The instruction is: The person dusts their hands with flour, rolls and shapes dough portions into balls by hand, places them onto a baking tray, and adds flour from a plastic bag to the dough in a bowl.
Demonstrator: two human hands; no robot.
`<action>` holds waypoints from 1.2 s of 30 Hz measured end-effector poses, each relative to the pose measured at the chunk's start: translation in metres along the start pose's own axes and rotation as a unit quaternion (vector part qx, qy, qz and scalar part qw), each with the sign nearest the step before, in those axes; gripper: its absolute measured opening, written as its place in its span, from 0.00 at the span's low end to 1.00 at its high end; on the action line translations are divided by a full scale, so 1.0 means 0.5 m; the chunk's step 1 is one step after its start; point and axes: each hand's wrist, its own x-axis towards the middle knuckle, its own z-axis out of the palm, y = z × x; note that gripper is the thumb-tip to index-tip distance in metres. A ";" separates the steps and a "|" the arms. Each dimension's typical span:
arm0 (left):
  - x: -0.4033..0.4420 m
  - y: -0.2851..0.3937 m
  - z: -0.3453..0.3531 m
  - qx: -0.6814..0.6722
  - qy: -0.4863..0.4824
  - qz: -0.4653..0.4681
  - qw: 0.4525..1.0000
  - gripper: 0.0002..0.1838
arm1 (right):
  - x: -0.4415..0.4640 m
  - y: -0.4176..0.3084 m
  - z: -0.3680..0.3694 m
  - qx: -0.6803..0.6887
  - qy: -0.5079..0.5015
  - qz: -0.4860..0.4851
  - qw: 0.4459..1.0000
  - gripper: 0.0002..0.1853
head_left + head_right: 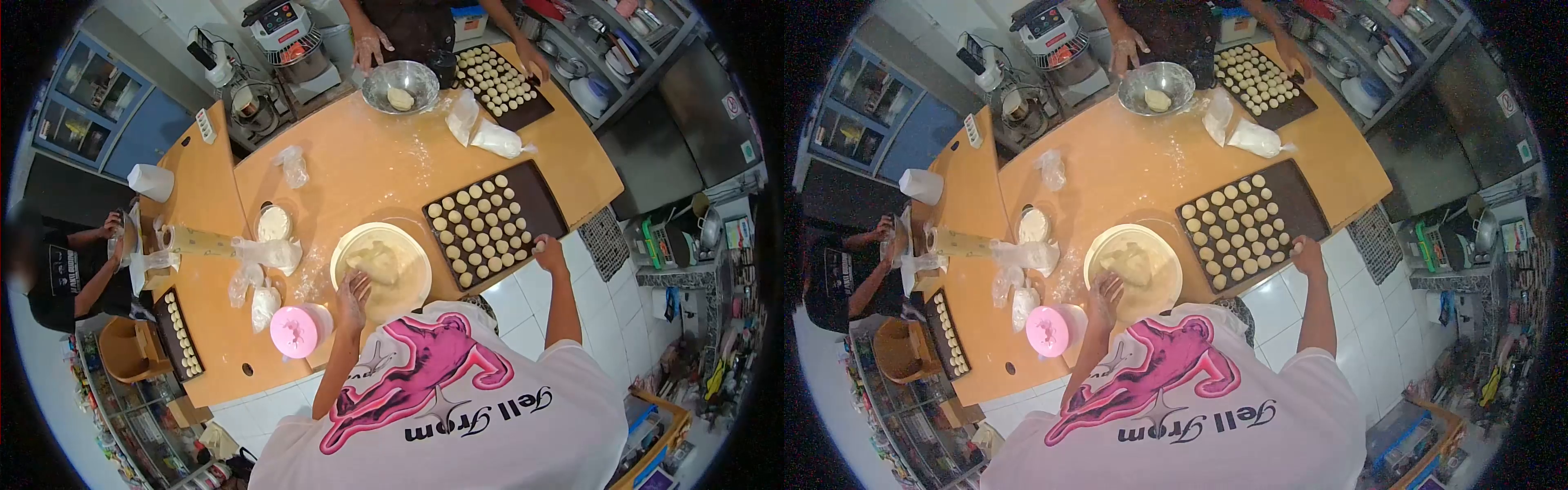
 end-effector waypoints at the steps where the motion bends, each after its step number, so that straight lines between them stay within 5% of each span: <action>1: 0.001 -0.002 -0.002 0.001 -0.007 0.005 1.000 0.27 | -0.003 0.002 0.005 -0.020 0.013 -0.011 1.000 0.15; 21: -0.003 0.004 0.004 -0.001 -0.001 -0.003 1.000 0.25 | -0.025 -0.087 -0.038 -0.355 -0.029 0.006 0.934 0.16; 27: -0.003 0.006 0.004 0.004 0.002 -0.009 1.000 0.25 | -0.021 -0.068 -0.033 -0.214 -0.018 0.005 0.977 0.16; 36: -0.009 0.015 0.011 -0.004 0.006 -0.009 1.000 0.25 | -0.041 -0.066 -0.033 -0.200 0.014 0.000 0.980 0.18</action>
